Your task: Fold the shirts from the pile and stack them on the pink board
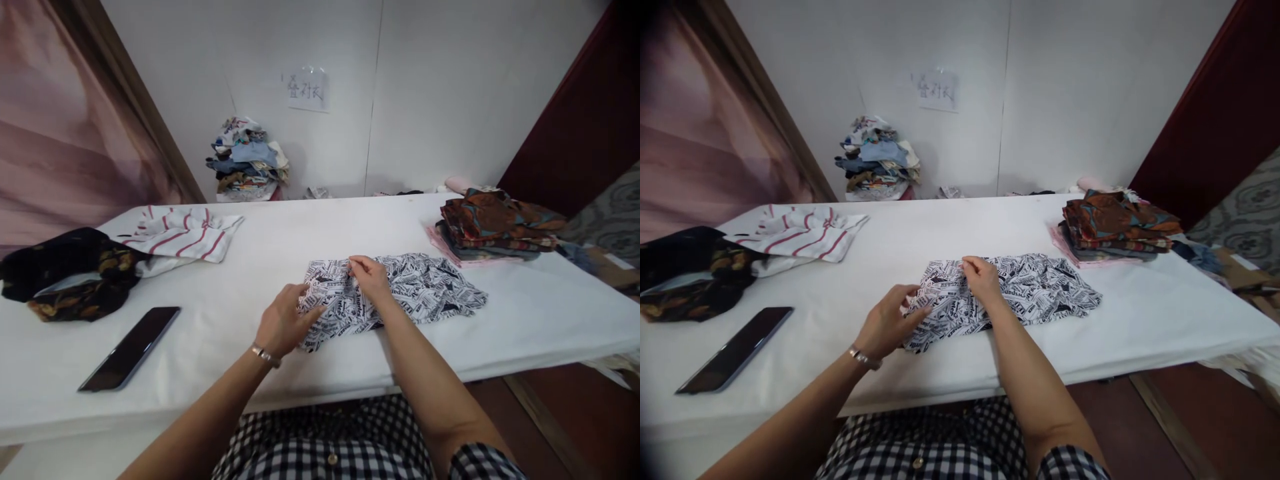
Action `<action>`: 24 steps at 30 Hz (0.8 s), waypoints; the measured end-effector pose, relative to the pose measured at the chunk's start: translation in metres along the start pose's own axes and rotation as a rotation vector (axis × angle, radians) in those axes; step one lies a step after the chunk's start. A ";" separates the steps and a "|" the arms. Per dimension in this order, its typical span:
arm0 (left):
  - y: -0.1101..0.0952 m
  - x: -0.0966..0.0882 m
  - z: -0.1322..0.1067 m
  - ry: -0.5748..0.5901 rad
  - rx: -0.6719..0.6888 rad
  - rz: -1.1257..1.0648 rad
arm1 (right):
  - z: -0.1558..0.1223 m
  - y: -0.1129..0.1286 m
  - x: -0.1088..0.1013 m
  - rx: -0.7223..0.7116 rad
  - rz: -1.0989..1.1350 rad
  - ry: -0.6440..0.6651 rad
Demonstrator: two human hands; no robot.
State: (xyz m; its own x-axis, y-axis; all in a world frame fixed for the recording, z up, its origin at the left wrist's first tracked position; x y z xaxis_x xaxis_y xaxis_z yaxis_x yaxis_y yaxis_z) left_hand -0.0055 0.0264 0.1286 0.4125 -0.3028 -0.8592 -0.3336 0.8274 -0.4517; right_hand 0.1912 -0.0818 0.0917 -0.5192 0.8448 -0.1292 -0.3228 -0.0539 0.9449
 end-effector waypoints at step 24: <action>-0.023 0.042 0.003 0.131 0.356 -0.376 | -0.053 -0.004 -0.010 0.377 0.001 0.170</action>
State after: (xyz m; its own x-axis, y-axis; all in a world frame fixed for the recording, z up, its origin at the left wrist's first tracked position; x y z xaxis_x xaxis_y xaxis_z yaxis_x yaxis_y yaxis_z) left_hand 0.0219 -0.0040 0.1041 0.3311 -0.6467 -0.6871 0.1343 0.7531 -0.6441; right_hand 0.1554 -0.1178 0.0736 -0.6531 0.7431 -0.1459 -0.0259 0.1706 0.9850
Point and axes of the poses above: each hand's wrist, its own z-axis towards the middle knuckle, its own x-axis out of the palm, y = z × x, the point moved 3 cm from there along z, towards the middle knuckle, and after that the axes turned 1 degree about x, right-handed, at the moved point
